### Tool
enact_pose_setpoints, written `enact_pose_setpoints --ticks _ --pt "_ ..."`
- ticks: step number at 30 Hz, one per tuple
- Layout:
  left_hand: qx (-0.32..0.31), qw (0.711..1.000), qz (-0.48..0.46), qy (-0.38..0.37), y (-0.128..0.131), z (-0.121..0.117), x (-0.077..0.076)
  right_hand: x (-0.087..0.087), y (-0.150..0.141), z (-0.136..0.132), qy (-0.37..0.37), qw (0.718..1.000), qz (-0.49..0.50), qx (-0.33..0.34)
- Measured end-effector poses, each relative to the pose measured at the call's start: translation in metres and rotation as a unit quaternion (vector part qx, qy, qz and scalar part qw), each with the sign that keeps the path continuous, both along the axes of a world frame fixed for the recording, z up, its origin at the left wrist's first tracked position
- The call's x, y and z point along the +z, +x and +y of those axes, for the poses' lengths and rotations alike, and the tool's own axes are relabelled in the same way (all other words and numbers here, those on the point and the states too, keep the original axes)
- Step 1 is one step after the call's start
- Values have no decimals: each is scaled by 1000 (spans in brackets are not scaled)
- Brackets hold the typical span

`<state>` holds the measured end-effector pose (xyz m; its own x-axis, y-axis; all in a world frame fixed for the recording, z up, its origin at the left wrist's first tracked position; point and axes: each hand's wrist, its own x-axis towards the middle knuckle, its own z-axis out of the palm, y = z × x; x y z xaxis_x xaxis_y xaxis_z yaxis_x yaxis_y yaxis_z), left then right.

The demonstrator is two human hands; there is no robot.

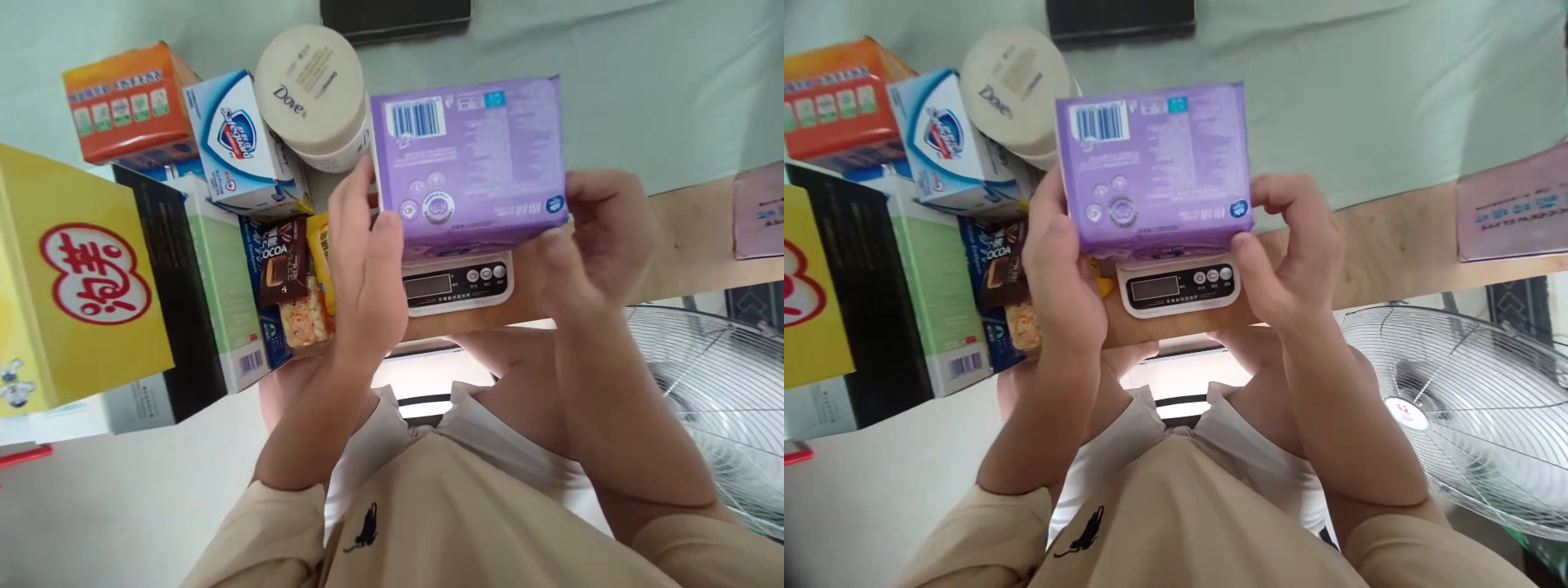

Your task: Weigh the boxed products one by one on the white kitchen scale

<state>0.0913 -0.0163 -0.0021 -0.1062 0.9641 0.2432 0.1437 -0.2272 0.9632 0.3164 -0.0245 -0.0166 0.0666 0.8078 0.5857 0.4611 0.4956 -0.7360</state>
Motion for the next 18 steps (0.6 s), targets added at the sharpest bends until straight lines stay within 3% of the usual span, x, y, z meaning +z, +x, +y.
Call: enact_pose_setpoints --ticks 4,10,13,16,18 --pt "43 997 -33 51 -2 -10 8 -3 5 4 -47 995 85 -23" --pt "66 997 -22 29 0 -18 23 -4 4 9 -69 980 179 -60" --pt "43 998 -43 5 1 -18 20 -7 0 8 -58 988 140 -39" --pt "36 998 -60 -7 6 -18 17 -11 -1 6 -19 999 31 28" --pt "40 996 -73 -2 8 -17 18 -12 -1 4 -42 999 6 32"
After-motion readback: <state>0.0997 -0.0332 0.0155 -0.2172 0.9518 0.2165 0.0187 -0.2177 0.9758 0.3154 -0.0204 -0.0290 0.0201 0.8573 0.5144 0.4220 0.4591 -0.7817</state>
